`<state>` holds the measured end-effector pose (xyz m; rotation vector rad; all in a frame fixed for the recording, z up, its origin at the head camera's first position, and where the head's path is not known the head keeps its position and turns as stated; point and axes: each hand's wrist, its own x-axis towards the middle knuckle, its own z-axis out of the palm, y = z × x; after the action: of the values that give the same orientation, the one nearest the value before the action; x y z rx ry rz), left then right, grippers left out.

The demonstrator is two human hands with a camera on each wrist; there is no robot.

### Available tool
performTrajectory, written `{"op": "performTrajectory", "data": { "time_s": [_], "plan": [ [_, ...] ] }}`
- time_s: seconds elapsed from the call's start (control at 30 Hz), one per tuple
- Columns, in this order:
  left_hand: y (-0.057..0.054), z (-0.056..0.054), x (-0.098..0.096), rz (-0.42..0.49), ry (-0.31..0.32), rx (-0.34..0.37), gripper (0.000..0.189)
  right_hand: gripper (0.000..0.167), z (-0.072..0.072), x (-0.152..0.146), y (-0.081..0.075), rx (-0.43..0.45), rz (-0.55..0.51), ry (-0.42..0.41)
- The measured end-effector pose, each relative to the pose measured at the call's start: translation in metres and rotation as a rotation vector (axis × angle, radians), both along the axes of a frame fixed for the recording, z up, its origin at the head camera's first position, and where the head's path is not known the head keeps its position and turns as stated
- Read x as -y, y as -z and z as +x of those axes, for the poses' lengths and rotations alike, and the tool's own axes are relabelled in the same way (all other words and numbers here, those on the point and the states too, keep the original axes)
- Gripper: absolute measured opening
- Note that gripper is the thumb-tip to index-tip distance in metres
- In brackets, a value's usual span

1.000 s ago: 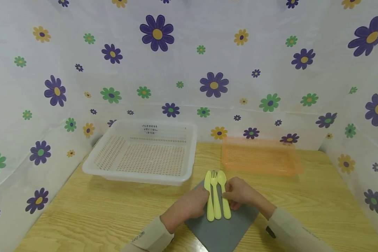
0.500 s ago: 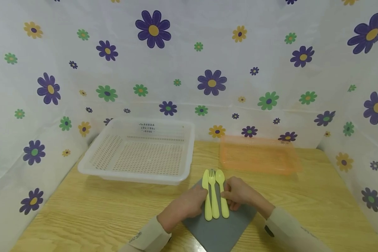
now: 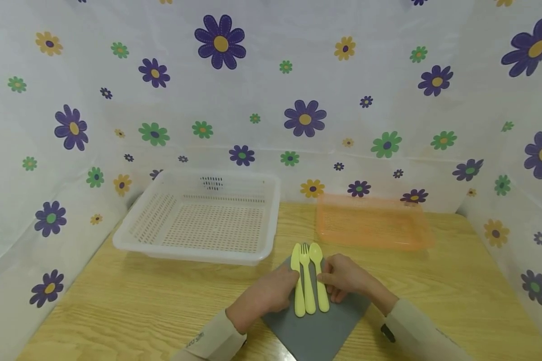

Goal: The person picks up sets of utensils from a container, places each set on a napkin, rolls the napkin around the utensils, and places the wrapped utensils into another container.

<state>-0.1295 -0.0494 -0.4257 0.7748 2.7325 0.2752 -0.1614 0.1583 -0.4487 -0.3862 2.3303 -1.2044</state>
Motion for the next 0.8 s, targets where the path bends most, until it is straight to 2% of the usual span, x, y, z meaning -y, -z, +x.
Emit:
{"op": "performTrajectory", "data": {
  "time_s": [0.23,0.37,0.53,0.67,0.8],
  "plan": [
    [0.002,0.000,0.000,-0.016,-0.001,-0.011,0.029,0.021,0.001,0.002,-0.002,0.001,0.034,0.026],
    [0.001,0.001,0.000,-0.029,0.000,-0.014,0.028,0.021,0.004,-0.001,-0.005,-0.026,0.084,-0.002],
    [0.001,0.003,-0.001,-0.044,-0.002,-0.030,0.027,0.018,0.012,-0.010,-0.012,-0.106,0.138,-0.123],
    [0.003,0.005,0.001,-0.049,0.004,-0.069,0.026,0.017,0.022,-0.014,-0.020,-0.202,0.196,-0.246],
    [0.004,0.011,0.003,-0.028,-0.005,-0.123,0.019,0.018,0.033,-0.014,-0.026,-0.237,0.269,-0.305]
  ]
}}
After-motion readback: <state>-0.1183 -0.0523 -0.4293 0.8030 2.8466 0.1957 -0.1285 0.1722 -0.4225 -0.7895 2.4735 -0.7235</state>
